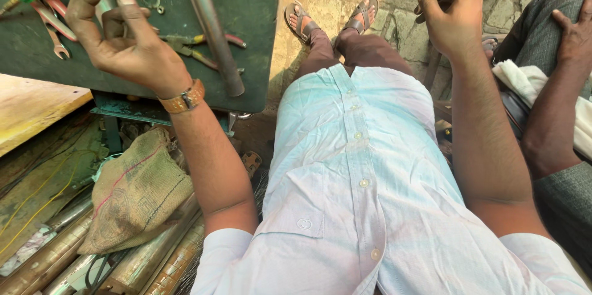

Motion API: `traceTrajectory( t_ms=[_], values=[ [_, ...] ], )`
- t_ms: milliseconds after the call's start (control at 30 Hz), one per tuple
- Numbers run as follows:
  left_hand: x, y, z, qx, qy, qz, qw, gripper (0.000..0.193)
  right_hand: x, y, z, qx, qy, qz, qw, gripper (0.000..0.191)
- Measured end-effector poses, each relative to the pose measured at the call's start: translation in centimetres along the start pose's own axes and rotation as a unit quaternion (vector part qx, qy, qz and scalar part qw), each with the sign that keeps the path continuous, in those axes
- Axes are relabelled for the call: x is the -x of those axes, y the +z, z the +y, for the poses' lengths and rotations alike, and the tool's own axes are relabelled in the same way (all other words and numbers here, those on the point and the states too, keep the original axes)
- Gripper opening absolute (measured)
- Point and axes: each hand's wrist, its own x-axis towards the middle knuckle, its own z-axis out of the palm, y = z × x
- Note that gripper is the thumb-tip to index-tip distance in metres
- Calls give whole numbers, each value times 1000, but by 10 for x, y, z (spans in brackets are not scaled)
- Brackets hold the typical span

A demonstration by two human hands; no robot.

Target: The person uses pliers and a screwdriver to adjust a metal component on a large green machine. They then use a hammer to tap a small metal ring on the workbench and later use a screwdriver to adjust a cylindrical part on the machine.

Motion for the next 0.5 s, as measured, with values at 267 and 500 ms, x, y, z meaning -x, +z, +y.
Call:
traceTrajectory(
  t_ms=[267, 500],
  values=[
    [49, 125, 57, -72, 131, -118, 982, 26, -2, 41, 14, 430, -191, -35, 882, 19],
    [67, 185, 67, -60, 83, -156, 982, 24, 10, 101, -28, 275, -382, -187, 862, 51]
  ],
)
